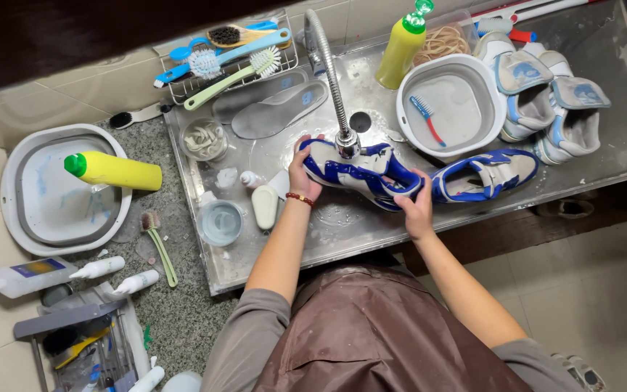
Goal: The person rinses a pair of blue and white sneakers under a running tap, then uses a brush and cleaning solution to scrub the soles and uppers. The person handles the shoes and brush at a stainless steel sink, rinsing the shoes and brush multiple times during the process.
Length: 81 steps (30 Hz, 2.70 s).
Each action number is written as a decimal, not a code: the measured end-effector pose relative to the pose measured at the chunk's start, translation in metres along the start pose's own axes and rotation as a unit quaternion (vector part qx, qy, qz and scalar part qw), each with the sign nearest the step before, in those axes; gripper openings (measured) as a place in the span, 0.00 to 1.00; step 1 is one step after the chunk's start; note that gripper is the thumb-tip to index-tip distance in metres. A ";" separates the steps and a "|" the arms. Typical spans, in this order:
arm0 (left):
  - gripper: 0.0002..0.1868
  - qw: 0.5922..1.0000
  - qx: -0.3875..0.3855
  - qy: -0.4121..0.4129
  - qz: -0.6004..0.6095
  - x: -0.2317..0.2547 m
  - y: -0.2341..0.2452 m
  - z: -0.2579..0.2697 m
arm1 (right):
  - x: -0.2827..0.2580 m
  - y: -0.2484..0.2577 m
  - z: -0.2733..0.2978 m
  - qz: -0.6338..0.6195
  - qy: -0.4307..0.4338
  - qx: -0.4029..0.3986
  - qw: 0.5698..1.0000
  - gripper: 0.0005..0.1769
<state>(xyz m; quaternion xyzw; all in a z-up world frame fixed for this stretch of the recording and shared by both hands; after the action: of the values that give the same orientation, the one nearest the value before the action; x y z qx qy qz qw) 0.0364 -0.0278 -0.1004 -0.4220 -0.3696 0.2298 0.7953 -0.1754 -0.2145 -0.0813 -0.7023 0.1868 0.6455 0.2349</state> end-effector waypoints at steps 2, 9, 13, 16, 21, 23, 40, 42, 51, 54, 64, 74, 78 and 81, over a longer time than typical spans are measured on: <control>0.22 0.998 0.006 -0.040 -0.039 0.018 0.012 0.004 | 0.027 -0.005 -0.011 -0.026 -0.023 -0.022 0.999 0.39; 0.20 0.961 0.033 -0.238 -0.140 0.074 -0.003 0.055 | 0.049 -0.049 -0.072 -0.005 -0.180 -0.015 0.984 0.22; 0.20 0.924 0.057 -0.320 -0.202 0.087 -0.007 0.079 | 0.069 -0.082 -0.119 -0.014 -0.138 -0.071 0.988 0.14; 0.20 0.909 0.107 -0.341 -0.212 0.094 -0.017 0.101 | 0.080 -0.114 -0.138 -0.022 -0.194 -0.137 0.971 0.13; 0.22 0.818 0.075 -0.454 -0.345 0.107 -0.038 0.136 | 0.110 -0.138 -0.141 -0.163 -0.286 -0.135 0.934 0.11; 0.22 0.809 0.069 -0.461 -0.359 0.111 -0.044 0.141 | 0.113 -0.139 -0.137 -0.117 -0.282 -0.128 0.943 0.14; 0.23 0.764 0.072 -0.490 -0.412 0.106 -0.066 0.171 | 0.048 -0.170 -0.313 0.212 -0.105 -0.123 0.964 0.22; 0.23 0.771 0.059 -0.487 -0.406 0.105 -0.070 0.176 | 0.037 -0.158 -0.300 0.133 -0.237 -0.067 0.960 0.21; 0.21 0.697 -0.058 -0.486 -0.525 0.101 -0.125 0.198 | 0.103 -0.125 -0.270 0.036 -0.289 -0.080 0.953 0.26; 0.23 0.593 -0.164 -0.495 -0.613 0.086 -0.161 0.201 | 0.222 -0.086 -0.244 0.022 -0.164 -0.105 0.981 0.26; 0.29 0.353 -0.389 -0.399 -0.751 0.015 -0.193 0.180 | 0.103 -0.056 -0.098 0.022 -0.303 -0.125 0.945 0.17; 0.29 0.299 -0.431 -0.379 -0.762 0.002 -0.194 0.182 | 0.093 -0.052 -0.066 -0.100 -0.317 -0.198 0.922 0.18; 0.21 0.590 -0.087 -0.494 -0.633 0.055 -0.172 0.178 | 0.094 -0.049 -0.051 -0.120 -0.309 -0.234 0.914 0.21; 0.18 0.716 0.099 -0.458 -0.518 0.067 -0.128 0.175 | 0.045 -0.054 -0.046 -0.076 -0.181 -0.288 0.937 0.28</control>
<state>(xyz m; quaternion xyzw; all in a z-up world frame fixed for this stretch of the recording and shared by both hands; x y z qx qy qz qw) -0.0524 0.0364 0.0984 0.0737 -0.8245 -0.0179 0.5608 -0.1022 -0.1946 -0.1187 -0.6235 -0.1070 0.7679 0.1008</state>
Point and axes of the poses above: each hand's wrist, its own z-axis away from the middle knuckle, its own y-axis out of the back of the hand, x = y × z, the point moved 4 cm from there along -z, towards the middle knuckle, and after that the axes turned 3 degrees about -z, right-handed, at the moved point
